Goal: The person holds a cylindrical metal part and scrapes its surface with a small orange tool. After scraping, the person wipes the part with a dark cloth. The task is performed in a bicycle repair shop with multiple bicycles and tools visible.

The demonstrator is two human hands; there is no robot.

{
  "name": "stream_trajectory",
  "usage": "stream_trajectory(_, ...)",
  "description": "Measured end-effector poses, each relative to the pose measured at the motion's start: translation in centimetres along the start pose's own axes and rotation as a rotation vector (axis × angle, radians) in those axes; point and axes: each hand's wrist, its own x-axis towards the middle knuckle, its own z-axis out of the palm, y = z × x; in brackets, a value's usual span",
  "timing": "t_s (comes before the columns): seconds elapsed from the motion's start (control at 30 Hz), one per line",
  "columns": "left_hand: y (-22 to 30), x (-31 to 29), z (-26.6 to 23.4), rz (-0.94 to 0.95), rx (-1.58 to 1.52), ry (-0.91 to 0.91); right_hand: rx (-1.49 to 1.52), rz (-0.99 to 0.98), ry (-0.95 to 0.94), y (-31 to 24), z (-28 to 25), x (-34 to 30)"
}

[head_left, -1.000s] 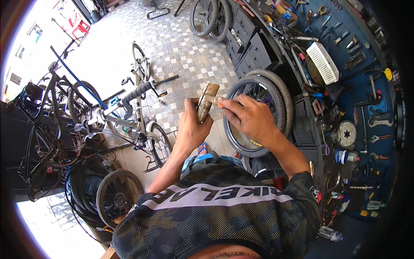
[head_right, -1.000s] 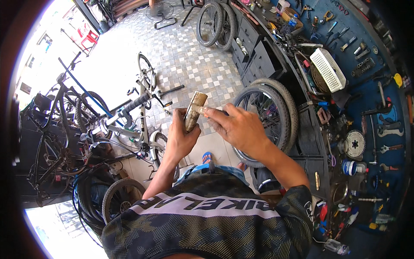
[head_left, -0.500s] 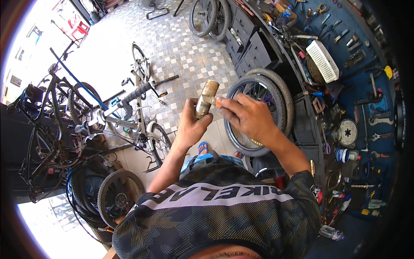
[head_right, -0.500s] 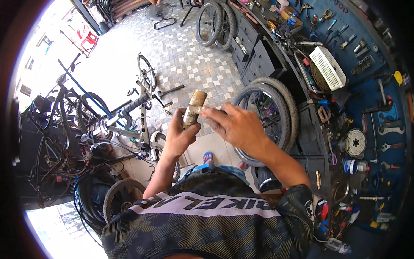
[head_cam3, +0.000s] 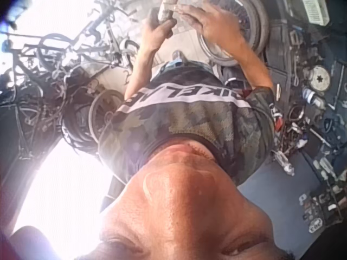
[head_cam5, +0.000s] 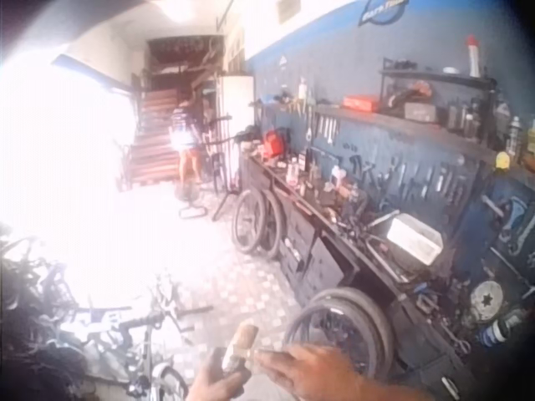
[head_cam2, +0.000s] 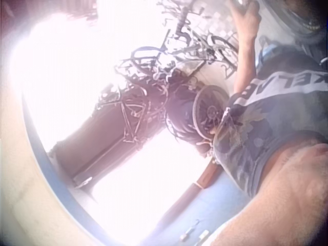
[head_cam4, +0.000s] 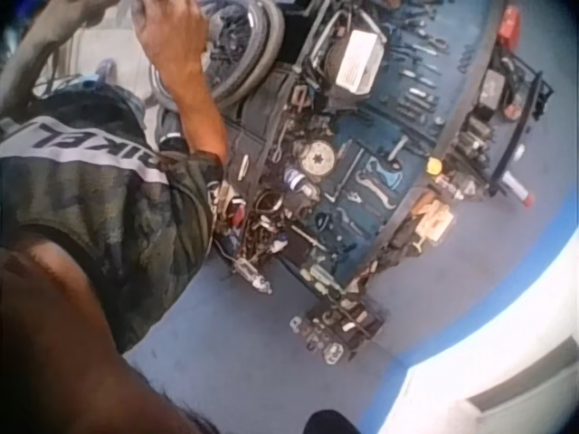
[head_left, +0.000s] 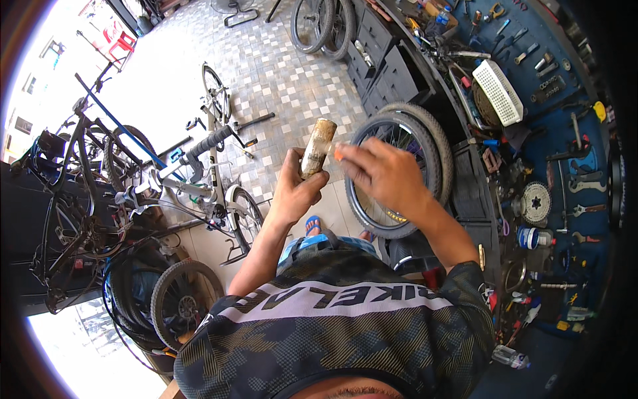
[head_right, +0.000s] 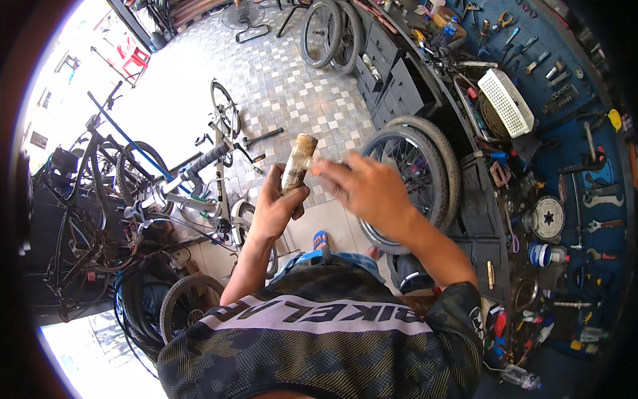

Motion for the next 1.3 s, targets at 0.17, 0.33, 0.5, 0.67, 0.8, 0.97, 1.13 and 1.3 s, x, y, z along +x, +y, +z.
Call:
stream_trajectory(0.17,-0.2,0.1,-0.2,-0.036,-0.100,-0.047,-0.013,0.050,-0.027,-0.3,-0.4,0.2)
stream_trajectory(0.33,0.1,0.1,-0.4,-0.119,-0.207,-0.074,0.012,0.046,-0.024,0.2,-0.3,0.4)
stream_trajectory(0.5,0.2,0.2,-0.5,-0.127,-0.289,-0.091,-0.018,0.141,-0.033,1.5,-0.4,0.9)
stream_trajectory(0.67,-0.3,0.3,-0.4,-0.066,-0.193,-0.060,0.043,0.082,-0.075,0.0,-0.4,-0.1)
stream_trajectory(0.8,0.2,0.2,-0.1,-0.076,-0.187,-0.069,-0.007,0.098,-0.019,0.5,-0.5,0.2)
stream_trajectory(0.97,0.6,-0.1,0.1,-0.126,-0.285,-0.096,-0.005,0.107,-0.007,1.2,-0.5,0.3)
stream_trajectory(1.13,0.2,0.5,0.1,-0.119,-0.303,-0.087,0.061,0.063,0.030,1.1,0.3,0.5)
stream_trajectory(1.3,0.1,0.3,0.3,-0.044,-0.126,-0.034,0.044,0.055,-0.016,0.3,0.0,-0.1)
